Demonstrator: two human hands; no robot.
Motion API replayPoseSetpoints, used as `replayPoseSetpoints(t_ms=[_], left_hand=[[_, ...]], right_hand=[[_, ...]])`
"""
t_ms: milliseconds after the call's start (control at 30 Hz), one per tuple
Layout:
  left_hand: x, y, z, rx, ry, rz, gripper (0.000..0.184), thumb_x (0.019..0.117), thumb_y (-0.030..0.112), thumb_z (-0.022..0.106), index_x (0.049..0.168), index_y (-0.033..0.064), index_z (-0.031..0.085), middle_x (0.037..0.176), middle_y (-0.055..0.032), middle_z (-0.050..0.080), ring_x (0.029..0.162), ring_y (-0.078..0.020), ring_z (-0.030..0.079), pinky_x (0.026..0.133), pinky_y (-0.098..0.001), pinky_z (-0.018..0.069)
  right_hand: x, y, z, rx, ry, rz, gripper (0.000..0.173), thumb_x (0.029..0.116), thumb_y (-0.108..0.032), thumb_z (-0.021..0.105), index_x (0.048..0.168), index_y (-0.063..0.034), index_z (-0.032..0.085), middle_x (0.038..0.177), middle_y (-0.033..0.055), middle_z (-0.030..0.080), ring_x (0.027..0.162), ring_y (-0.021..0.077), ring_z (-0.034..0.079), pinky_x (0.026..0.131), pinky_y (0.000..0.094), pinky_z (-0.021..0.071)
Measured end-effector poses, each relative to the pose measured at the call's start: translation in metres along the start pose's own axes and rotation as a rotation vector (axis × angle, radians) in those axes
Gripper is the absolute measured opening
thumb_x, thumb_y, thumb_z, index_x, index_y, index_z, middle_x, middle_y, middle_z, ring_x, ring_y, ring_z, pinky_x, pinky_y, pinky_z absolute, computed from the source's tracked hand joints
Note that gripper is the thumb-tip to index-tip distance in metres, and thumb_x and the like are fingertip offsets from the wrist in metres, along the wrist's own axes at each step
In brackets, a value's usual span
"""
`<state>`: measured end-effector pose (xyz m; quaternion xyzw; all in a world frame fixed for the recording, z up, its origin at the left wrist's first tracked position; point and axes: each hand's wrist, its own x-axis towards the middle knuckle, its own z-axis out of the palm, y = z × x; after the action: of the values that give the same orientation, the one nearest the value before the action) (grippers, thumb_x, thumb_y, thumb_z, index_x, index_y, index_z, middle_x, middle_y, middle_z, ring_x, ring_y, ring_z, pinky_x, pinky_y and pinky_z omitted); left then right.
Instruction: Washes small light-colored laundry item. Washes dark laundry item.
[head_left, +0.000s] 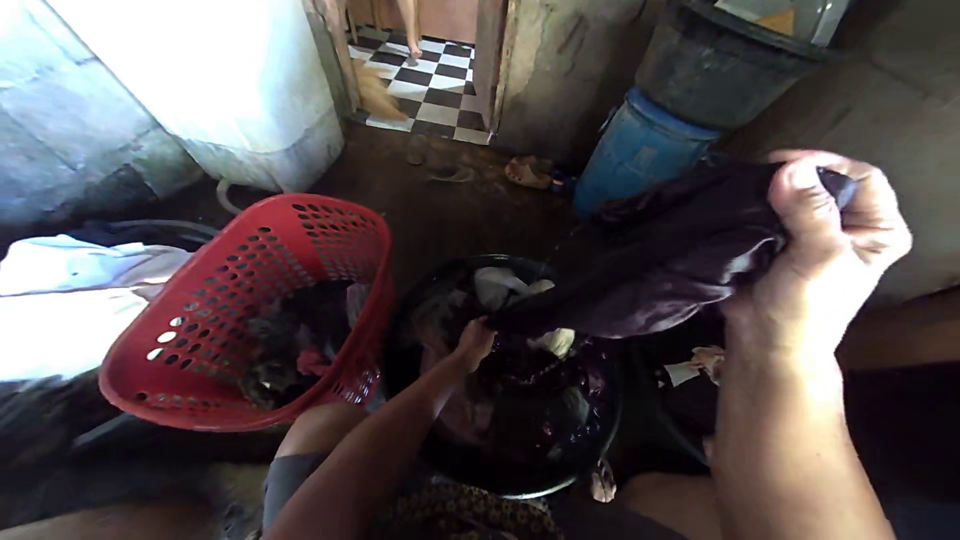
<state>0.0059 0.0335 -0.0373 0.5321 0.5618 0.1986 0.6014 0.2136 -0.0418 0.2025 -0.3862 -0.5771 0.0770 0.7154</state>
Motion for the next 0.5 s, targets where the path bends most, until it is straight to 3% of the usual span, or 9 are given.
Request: replayPoseSetpoints(t_ms=[100,200,267,333,400,467,500], left_hand=[[-0.001,0.018,-0.017,-0.149,0.082,-0.099,0.035,0.1104,0.016,0.045,0.139,-0.0033,0.052,0.136,-0.0273,0.054,0.118,-0.0361,0.056,0.097,-0.0531,0.0480],[-0.006,0.033,-0.023,-0.334,0.105,-0.170,0.034,0.1060,0.015,0.052,0.136,-0.0001,0.053,0.130,-0.0230,0.057,0.114,-0.0322,0.057,0.093,-0.0519,0.0486],[-0.013,0.043,-0.021,-0.536,0.097,-0.213,0.032,0.1039,0.014,0.054,0.134,0.0026,0.054,0.120,-0.0181,0.062,0.104,-0.0267,0.061,0.087,-0.0465,0.0525],[-0.016,0.053,-0.019,-0.772,0.079,-0.207,0.024,0.1017,0.012,0.053,0.124,0.0048,0.055,0.101,-0.0132,0.065,0.085,-0.0213,0.065,0.072,-0.0394,0.0565],[-0.023,0.062,-0.016,-0.935,0.028,-0.186,0.021,0.1027,0.013,0.051,0.122,0.0058,0.055,0.097,-0.0121,0.065,0.082,-0.0205,0.066,0.070,-0.0380,0.0573],[-0.033,0.070,-0.011,-0.984,-0.030,-0.151,0.019,0.1041,0.013,0.050,0.122,0.0062,0.054,0.097,-0.0109,0.065,0.083,-0.0181,0.066,0.071,-0.0344,0.0571],[-0.037,0.072,-0.008,-0.988,-0.064,-0.138,0.018,0.1051,0.014,0.049,0.121,0.0063,0.054,0.098,-0.0100,0.065,0.081,-0.0162,0.065,0.070,-0.0316,0.0564]], right_hand=[[-0.018,0.047,-0.029,-0.200,0.066,0.089,0.014,0.1017,-0.016,0.061,0.113,-0.0095,0.065,0.097,-0.0113,0.067,0.086,-0.0015,0.065,0.081,0.0227,0.0572],[-0.063,0.094,-0.043,-0.446,-0.020,0.266,0.029,0.0980,-0.013,0.065,0.118,0.0068,0.064,0.102,0.0074,0.067,0.089,0.0054,0.063,0.083,0.0246,0.0552],[-0.100,0.116,-0.042,-0.683,-0.271,0.477,0.037,0.0991,-0.016,0.066,0.125,0.0105,0.063,0.115,0.0243,0.069,0.101,0.0255,0.069,0.093,0.0392,0.0556],[-0.124,0.133,-0.032,-0.926,-0.721,0.713,0.048,0.1029,-0.028,0.062,0.140,0.0020,0.058,0.132,0.0276,0.064,0.123,0.0411,0.063,0.106,0.0565,0.0480],[-0.142,0.144,-0.017,-0.985,-1.125,0.903,0.066,0.0994,-0.041,0.066,0.154,-0.0083,0.046,0.151,0.0267,0.049,0.138,0.0463,0.049,0.112,0.0644,0.0387],[-0.166,0.154,-0.004,-0.859,-1.268,0.935,0.090,0.0847,-0.052,0.080,0.154,-0.0071,0.044,0.153,0.0273,0.045,0.140,0.0452,0.046,0.114,0.0643,0.0377],[-0.178,0.153,0.005,-0.744,-1.277,0.941,0.099,0.0792,-0.054,0.084,0.155,-0.0064,0.042,0.151,0.0241,0.048,0.140,0.0389,0.047,0.115,0.0584,0.0385]])
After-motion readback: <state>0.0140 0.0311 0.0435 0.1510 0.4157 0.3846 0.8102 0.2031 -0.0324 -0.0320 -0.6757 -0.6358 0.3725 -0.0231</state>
